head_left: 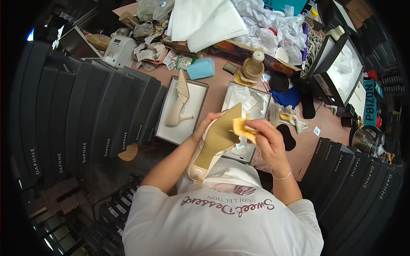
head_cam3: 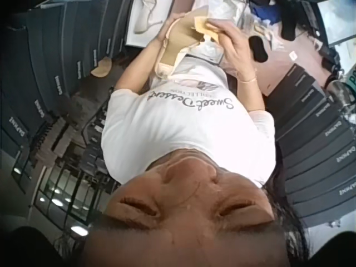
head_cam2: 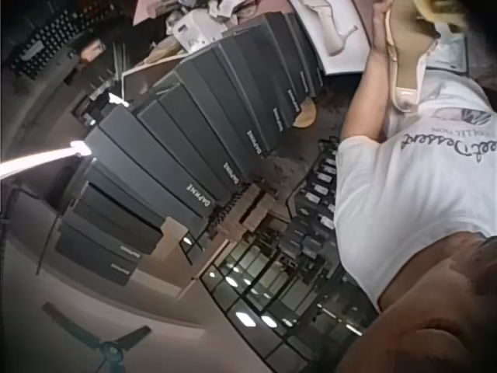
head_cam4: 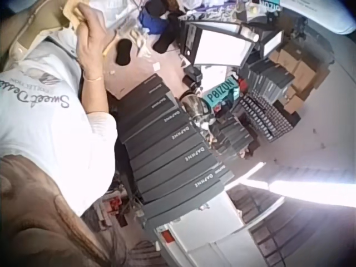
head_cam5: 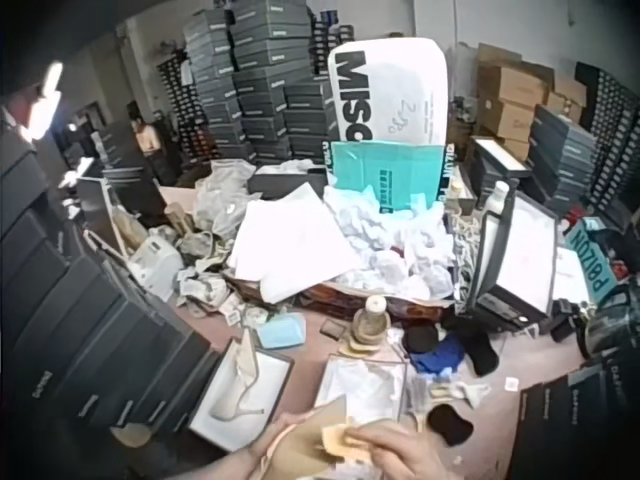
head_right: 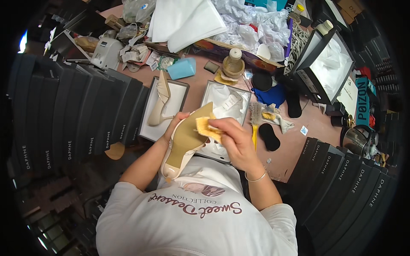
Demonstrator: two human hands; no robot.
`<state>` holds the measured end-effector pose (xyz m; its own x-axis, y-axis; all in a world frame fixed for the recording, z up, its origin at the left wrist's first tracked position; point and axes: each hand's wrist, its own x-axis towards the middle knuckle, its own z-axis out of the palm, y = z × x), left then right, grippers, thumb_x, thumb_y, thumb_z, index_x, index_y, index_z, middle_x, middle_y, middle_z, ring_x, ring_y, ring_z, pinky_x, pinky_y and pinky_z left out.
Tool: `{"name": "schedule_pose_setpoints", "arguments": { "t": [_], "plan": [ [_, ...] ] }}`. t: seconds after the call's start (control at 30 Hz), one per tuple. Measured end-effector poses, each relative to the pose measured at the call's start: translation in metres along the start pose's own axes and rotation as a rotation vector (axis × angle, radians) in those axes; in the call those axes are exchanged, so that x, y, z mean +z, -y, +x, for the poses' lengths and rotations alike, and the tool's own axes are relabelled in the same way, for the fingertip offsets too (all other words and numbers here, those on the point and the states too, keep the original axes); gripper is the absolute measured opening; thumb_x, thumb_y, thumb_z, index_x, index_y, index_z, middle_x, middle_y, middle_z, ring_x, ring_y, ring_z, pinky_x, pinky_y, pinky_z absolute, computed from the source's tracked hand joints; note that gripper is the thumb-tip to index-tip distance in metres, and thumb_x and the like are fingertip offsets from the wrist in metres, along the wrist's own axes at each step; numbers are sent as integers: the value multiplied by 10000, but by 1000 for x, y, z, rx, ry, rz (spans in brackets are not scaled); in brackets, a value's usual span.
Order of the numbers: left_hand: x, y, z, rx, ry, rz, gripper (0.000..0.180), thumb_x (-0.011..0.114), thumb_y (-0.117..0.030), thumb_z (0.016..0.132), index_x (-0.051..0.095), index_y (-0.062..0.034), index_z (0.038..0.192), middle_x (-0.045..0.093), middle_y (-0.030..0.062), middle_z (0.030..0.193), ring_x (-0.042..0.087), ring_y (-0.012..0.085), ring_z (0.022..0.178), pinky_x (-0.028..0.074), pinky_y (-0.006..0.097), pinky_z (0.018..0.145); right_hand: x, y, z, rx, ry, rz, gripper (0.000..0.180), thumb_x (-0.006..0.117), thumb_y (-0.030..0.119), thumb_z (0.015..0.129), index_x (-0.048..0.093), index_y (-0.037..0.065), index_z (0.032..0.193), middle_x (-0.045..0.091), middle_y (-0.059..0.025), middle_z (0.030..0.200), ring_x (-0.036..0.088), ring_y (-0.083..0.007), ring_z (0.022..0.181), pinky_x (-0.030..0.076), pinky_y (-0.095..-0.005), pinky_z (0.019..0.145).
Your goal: Cleaning, inspecting, and packing pairs of high-heeled shoes into boxes at a manufacturing station.
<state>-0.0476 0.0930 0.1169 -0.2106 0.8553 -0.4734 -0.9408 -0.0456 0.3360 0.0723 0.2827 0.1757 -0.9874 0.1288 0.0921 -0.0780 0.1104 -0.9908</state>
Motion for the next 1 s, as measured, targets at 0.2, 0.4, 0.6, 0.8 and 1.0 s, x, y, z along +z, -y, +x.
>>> {"name": "schedule_pose_setpoints", "arguments": {
  "t": [0.2, 0.4, 0.6, 0.8, 1.0],
  "plan": [
    [-25, 49, -29, -111, -14, -164, 518, 362, -374, 940, 481, -10, 1289, 601, 157, 1157, 625, 251, 989, 509, 342, 891, 50, -3, -30, -172, 133, -404, 271, 713, 160, 806, 641, 16, 1024, 555, -108, 934, 572, -238, 759, 483, -311, 673],
    [-9, 58, -41, -80, 55, -103, 489, 348, -335, 948, 439, -34, 1322, 566, 129, 1183, 594, 203, 1041, 497, 324, 906, 57, 0, -43, -331, 252, -304, 202, 730, 102, 769, 683, 46, 957, 546, -70, 873, 551, -219, 733, 462, -317, 625],
    [-1, 68, -47, -67, 73, -60, 478, 351, -325, 953, 421, -43, 1333, 538, 97, 1192, 545, 159, 1074, 457, 284, 918, 64, 7, -50, -407, 309, -464, 202, 712, 106, 717, 654, 74, 908, 556, -57, 856, 553, -218, 744, 434, -338, 660],
    [-2, 62, -45, -118, 113, -1, 575, 394, -354, 929, 333, -38, 1405, 455, 133, 1329, 471, 204, 1207, 383, 348, 1030, 65, 15, -30, -464, 341, -498, 234, 696, 94, 710, 670, 74, 942, 574, -43, 846, 555, -225, 770, 432, -342, 686],
    [-3, 57, -47, -115, 115, 24, 595, 395, -373, 925, 322, -41, 1413, 442, 132, 1335, 450, 203, 1223, 367, 347, 1042, 46, 17, -42, -452, 436, -525, 245, 634, 121, 735, 662, 78, 974, 555, -41, 859, 542, -213, 786, 409, -318, 695]
  ]
}}
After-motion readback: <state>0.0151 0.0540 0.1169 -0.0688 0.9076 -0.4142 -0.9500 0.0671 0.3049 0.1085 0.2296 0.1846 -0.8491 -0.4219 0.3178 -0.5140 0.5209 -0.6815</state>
